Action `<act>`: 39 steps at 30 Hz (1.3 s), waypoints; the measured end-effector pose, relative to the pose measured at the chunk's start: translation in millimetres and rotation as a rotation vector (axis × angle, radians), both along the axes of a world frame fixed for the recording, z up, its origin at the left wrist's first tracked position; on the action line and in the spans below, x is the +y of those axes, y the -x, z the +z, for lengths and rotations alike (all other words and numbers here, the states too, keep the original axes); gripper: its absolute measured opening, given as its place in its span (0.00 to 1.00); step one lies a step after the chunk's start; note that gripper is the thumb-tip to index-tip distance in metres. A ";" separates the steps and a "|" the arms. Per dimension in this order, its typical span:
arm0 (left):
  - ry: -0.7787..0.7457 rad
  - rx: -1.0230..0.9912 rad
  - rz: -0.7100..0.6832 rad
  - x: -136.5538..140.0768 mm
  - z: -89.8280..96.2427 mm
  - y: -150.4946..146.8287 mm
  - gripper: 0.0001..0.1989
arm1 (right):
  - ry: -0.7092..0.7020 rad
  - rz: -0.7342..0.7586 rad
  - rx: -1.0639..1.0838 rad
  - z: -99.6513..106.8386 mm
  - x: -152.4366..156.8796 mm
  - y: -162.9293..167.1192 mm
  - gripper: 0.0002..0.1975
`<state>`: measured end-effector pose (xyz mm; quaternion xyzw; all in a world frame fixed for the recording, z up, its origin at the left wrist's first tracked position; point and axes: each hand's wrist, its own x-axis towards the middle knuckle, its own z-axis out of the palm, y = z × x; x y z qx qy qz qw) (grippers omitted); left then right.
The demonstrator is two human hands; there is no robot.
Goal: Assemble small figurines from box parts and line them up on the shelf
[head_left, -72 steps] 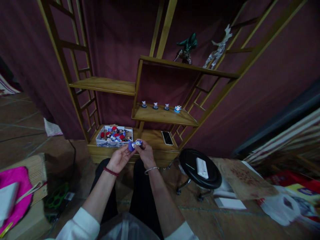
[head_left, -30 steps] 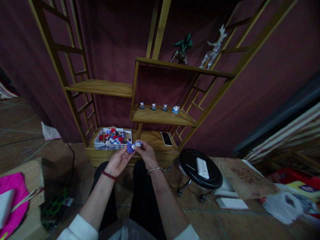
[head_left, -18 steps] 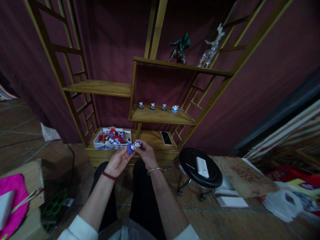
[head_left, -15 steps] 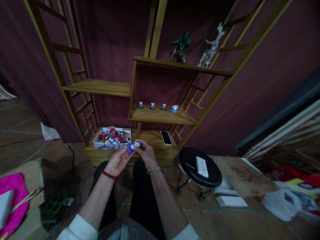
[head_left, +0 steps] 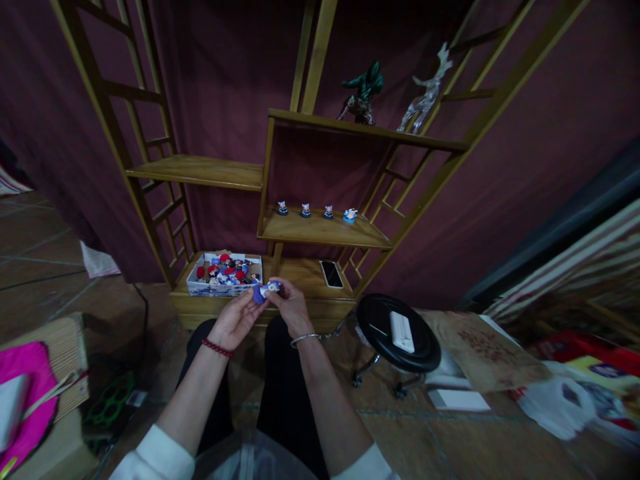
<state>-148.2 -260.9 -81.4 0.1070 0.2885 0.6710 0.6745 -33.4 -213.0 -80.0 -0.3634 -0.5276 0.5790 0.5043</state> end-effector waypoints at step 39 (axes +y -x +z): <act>0.027 0.024 -0.012 -2.9 7.4 -5.0 0.05 | -0.346 0.092 -0.288 9.4 2.0 -15.4 0.14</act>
